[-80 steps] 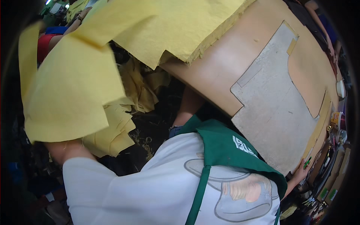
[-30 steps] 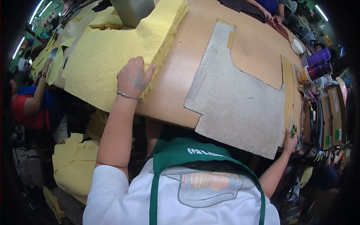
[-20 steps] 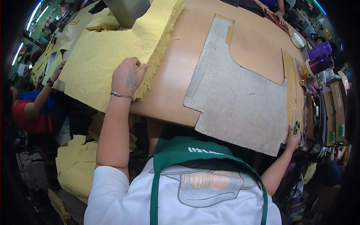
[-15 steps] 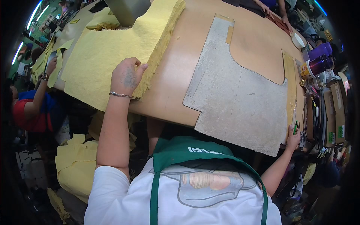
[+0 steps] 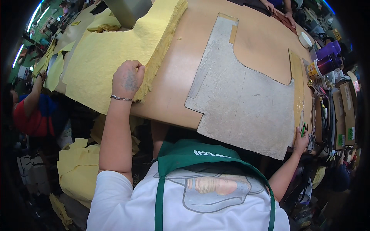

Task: The person traces templates onto fabric using a pen, trims loose threads with snips, and repositions the template on fabric sheets to trace additional outlines.

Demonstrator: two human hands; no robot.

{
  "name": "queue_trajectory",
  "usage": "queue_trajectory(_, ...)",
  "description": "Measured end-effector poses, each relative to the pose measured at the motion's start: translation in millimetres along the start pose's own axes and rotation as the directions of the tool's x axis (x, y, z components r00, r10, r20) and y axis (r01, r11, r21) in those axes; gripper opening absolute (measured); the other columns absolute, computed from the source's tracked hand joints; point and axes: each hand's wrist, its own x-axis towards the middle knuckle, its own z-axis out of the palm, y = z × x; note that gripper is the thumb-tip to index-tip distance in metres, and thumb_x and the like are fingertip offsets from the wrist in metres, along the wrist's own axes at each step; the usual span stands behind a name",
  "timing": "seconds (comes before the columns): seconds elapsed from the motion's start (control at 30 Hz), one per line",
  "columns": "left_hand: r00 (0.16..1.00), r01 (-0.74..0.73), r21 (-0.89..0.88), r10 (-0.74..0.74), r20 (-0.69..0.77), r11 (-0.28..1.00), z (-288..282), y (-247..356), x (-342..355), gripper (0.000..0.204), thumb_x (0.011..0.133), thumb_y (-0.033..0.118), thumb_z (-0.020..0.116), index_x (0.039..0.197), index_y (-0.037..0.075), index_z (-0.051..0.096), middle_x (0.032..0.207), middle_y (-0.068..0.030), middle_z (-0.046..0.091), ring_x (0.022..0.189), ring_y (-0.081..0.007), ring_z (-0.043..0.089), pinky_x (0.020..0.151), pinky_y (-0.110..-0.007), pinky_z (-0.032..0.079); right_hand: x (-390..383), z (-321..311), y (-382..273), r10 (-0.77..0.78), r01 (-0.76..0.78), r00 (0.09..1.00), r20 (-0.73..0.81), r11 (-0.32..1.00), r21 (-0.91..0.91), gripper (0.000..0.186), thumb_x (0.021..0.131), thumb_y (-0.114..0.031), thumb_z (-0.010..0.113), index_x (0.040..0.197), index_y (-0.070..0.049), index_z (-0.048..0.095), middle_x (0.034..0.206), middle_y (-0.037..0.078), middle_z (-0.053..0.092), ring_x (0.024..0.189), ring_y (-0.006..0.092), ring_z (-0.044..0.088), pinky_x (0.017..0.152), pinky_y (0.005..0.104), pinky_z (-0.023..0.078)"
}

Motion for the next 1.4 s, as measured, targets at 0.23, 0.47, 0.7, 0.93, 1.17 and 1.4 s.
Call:
queue_trajectory(0.23,0.999,-0.040,0.007,0.040,-0.022,0.999,6,-4,4,0.020,0.072,0.020,0.055,0.077,0.002,0.062,0.081,-0.0155,0.060,0.074,-0.0288,0.058,0.069,-0.035,0.045,-4,0,-13,-0.018,0.018,1.000,-0.014,1.000,-0.006,0.030,0.075,-0.026,0.067,0.082,0.001,0.054,0.067,0.002,0.052,0.062,0.0095,0.044,0.059,0.0236,0.039)
queue_trajectory(0.47,0.993,0.094,-0.204,-0.079,0.082,0.974,6,-18,9,0.020,0.075,0.017,0.057,0.079,-0.003,0.062,0.067,-0.0115,0.061,0.060,-0.0174,0.057,0.059,-0.028,0.044,-4,1,-10,-0.022,0.022,1.000,-0.014,0.999,0.039,0.030,0.075,-0.025,0.067,0.081,0.001,0.054,0.066,0.002,0.052,0.061,0.0096,0.044,0.058,0.0235,0.039)
queue_trajectory(0.7,0.991,0.128,-0.282,-0.115,0.064,0.951,11,-28,7,0.022,0.076,0.021,0.057,0.078,-0.001,0.063,0.068,-0.0145,0.060,0.062,-0.0232,0.058,0.061,-0.031,0.045,-4,-1,-12,0.003,-0.003,1.000,-0.001,1.000,-0.011,0.031,0.075,-0.026,0.066,0.081,0.001,0.054,0.067,0.002,0.052,0.062,0.0099,0.044,0.059,0.0238,0.039)
queue_trajectory(0.93,0.989,0.145,-0.285,-0.143,0.027,0.948,10,-27,7,0.022,0.075,0.021,0.057,0.078,0.000,0.063,0.067,-0.0140,0.061,0.061,-0.0225,0.058,0.060,-0.031,0.045,-5,-2,-17,-0.017,0.017,1.000,0.003,0.999,-0.039,0.031,0.075,-0.026,0.066,0.082,0.002,0.054,0.068,0.003,0.053,0.063,0.0104,0.045,0.060,0.0237,0.040)
queue_trajectory(1.17,0.975,0.221,-0.302,-0.217,0.046,0.927,5,-26,12,0.019,0.065,0.018,0.055,0.068,0.000,0.061,0.063,-0.0129,0.060,0.060,-0.0218,0.058,0.059,-0.030,0.046,-4,0,-15,-0.018,0.018,1.000,0.002,1.000,-0.013,0.030,0.075,-0.025,0.066,0.082,0.002,0.054,0.069,0.003,0.053,0.064,0.0101,0.045,0.060,0.0238,0.040)
queue_trajectory(1.4,0.997,0.077,-0.075,-0.078,-0.017,0.994,9,-18,17,0.022,0.064,0.018,0.055,0.079,0.003,0.058,0.075,-0.0140,0.060,0.068,-0.0271,0.059,0.064,-0.032,0.046,-7,0,-19,0.012,-0.012,1.000,0.001,1.000,-0.008,0.031,0.076,-0.025,0.065,0.082,0.002,0.053,0.070,0.004,0.053,0.064,0.0103,0.045,0.060,0.0236,0.040)
